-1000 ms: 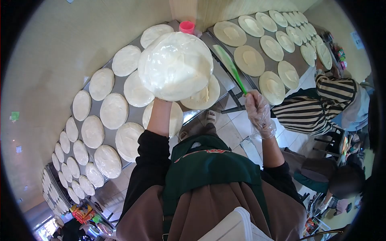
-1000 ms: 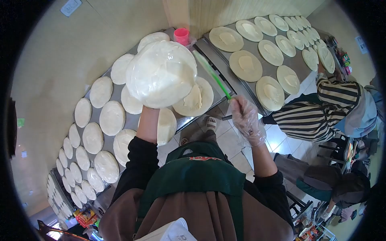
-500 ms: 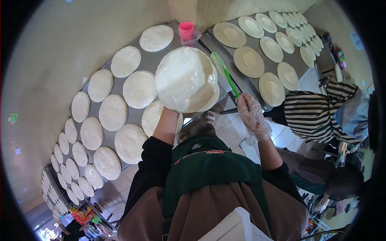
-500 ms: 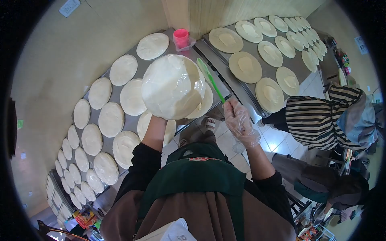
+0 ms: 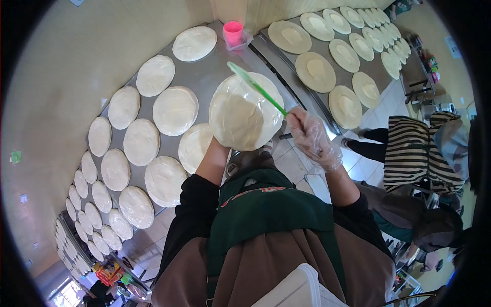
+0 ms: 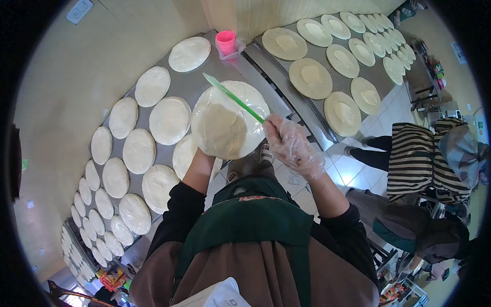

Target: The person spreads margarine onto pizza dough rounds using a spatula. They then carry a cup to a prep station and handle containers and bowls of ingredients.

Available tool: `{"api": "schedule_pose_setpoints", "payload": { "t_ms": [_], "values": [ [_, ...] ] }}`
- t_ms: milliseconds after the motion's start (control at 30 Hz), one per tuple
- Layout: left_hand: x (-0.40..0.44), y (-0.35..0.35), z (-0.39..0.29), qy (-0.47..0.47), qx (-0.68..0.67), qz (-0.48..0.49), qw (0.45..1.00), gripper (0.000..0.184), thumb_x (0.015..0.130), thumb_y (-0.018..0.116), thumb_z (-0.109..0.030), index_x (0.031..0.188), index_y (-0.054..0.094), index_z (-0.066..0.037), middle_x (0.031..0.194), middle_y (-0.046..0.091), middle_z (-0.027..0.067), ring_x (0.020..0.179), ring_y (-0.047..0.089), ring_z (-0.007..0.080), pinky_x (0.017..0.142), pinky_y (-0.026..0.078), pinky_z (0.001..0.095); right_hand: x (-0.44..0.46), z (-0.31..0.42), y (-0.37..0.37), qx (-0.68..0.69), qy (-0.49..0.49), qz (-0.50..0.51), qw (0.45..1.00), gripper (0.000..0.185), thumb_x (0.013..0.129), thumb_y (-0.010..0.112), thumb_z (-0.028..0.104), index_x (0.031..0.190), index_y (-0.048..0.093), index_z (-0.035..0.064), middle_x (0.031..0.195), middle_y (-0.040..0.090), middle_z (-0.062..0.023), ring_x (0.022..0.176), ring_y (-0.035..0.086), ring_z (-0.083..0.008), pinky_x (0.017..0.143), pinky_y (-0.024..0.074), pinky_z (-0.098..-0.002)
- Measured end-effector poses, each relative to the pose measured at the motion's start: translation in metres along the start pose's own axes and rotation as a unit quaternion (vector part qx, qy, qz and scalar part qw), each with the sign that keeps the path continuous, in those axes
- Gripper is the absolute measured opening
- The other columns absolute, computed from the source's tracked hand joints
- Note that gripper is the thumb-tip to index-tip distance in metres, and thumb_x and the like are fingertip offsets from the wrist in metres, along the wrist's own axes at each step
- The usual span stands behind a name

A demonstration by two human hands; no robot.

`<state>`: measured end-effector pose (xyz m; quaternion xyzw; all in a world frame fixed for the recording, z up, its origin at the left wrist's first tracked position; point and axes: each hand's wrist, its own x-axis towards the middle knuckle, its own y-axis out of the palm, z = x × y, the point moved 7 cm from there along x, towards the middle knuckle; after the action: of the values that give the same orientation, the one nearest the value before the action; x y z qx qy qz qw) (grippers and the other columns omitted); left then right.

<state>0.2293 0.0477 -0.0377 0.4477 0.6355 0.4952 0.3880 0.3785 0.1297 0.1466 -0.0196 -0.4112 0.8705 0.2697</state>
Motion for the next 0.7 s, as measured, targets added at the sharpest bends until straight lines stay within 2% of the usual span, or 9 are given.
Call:
{"api": "schedule_pose_setpoints", "payload": {
  "t_ms": [133,267,300,367,433,467,533,633,700],
  "values": [
    [0.0,-0.005,0.005,-0.02,-0.056,0.014,0.998,0.051,0.097,0.038,-0.042,0.137,0.04,-0.01,0.13,0.051,0.0108,0.117,0.051,0.0243,0.099,0.043,0.0407,-0.008,-0.026,-0.015,-0.031,0.12,-0.008,0.992,0.009,0.089,0.055,0.012,0.09,0.055,0.0028,0.071,0.057,-0.0208,0.071,0.059,-0.0387,0.061,0.0444,-0.0455],
    [-0.008,0.015,-0.009,0.038,0.009,0.048,0.998,0.049,0.098,0.038,-0.035,0.14,0.035,-0.01,0.136,0.045,0.0104,0.12,0.047,0.0232,0.101,0.041,0.0384,-0.018,-0.037,-0.025,-0.023,0.134,-0.02,0.991,0.011,0.09,0.054,0.014,0.089,0.054,0.0026,0.074,0.058,-0.0244,0.072,0.058,-0.0431,0.061,0.0422,-0.0482],
    [-0.007,0.013,-0.009,0.03,-0.022,0.042,0.998,0.053,0.096,0.039,-0.042,0.138,0.038,-0.009,0.134,0.048,0.0116,0.119,0.049,0.0256,0.1,0.042,0.0415,-0.021,-0.04,-0.021,-0.023,0.135,-0.019,0.99,0.011,0.09,0.054,0.014,0.089,0.054,0.0026,0.074,0.058,-0.0244,0.072,0.058,-0.0431,0.061,0.0422,-0.0482],
    [-0.006,0.009,-0.004,0.019,-0.054,0.037,0.998,0.058,0.094,0.04,-0.049,0.136,0.042,-0.009,0.132,0.05,0.0129,0.117,0.051,0.0279,0.1,0.043,0.0446,-0.026,-0.046,-0.007,-0.031,0.138,-0.003,0.99,0.012,0.092,0.052,0.012,0.09,0.055,0.0012,0.063,0.051,-0.0183,0.055,0.051,-0.0307,0.055,0.0407,-0.0393],
    [-0.006,-0.004,-0.006,0.053,0.185,-0.059,0.98,0.054,0.097,0.035,-0.044,0.138,0.037,-0.009,0.135,0.046,0.011,0.121,0.047,0.0237,0.101,0.041,0.0393,-0.022,-0.038,-0.001,-0.044,0.131,0.011,0.99,0.012,0.092,0.052,0.012,0.089,0.054,0.0008,0.064,0.05,-0.0199,0.057,0.051,-0.0335,0.055,0.0399,-0.0412],
    [-0.006,-0.001,-0.007,0.052,0.185,-0.06,0.98,0.054,0.097,0.035,-0.044,0.138,0.037,-0.009,0.135,0.046,0.011,0.121,0.047,0.0237,0.101,0.041,0.0393,-0.018,-0.028,0.0,-0.041,0.128,0.026,0.991,0.012,0.092,0.052,0.014,0.089,0.053,0.002,0.068,0.054,-0.0217,0.065,0.055,-0.0381,0.057,0.0411,-0.0445],
    [-0.006,0.016,0.013,-0.113,-0.196,0.006,0.974,0.081,0.081,0.037,-0.072,0.135,0.044,-0.013,0.131,0.05,0.0164,0.115,0.052,0.0365,0.098,0.041,0.0527,-0.013,-0.016,0.005,-0.034,0.102,0.024,0.994,0.012,0.091,0.052,0.014,0.087,0.052,0.0027,0.071,0.057,-0.0225,0.069,0.058,-0.0418,0.057,0.0425,-0.0466],
    [-0.008,0.027,0.013,-0.088,-0.169,0.104,0.976,0.078,0.083,0.036,-0.071,0.134,0.045,-0.012,0.131,0.05,0.0162,0.113,0.052,0.0361,0.096,0.042,0.0519,-0.007,0.006,0.004,-0.072,0.006,0.009,0.997,0.011,0.09,0.053,0.013,0.086,0.052,0.003,0.069,0.056,-0.0211,0.065,0.057,-0.0406,0.056,0.0426,-0.0454],
    [-0.008,0.024,0.012,-0.074,-0.142,0.059,0.985,0.076,0.085,0.032,-0.07,0.132,0.046,-0.012,0.127,0.052,0.0137,0.112,0.052,0.0335,0.096,0.042,0.0486,-0.007,0.011,0.004,-0.055,-0.009,0.029,0.998,0.01,0.09,0.053,0.013,0.086,0.052,0.0036,0.068,0.056,-0.0201,0.064,0.057,-0.0397,0.055,0.0426,-0.0453]
  ]
}}
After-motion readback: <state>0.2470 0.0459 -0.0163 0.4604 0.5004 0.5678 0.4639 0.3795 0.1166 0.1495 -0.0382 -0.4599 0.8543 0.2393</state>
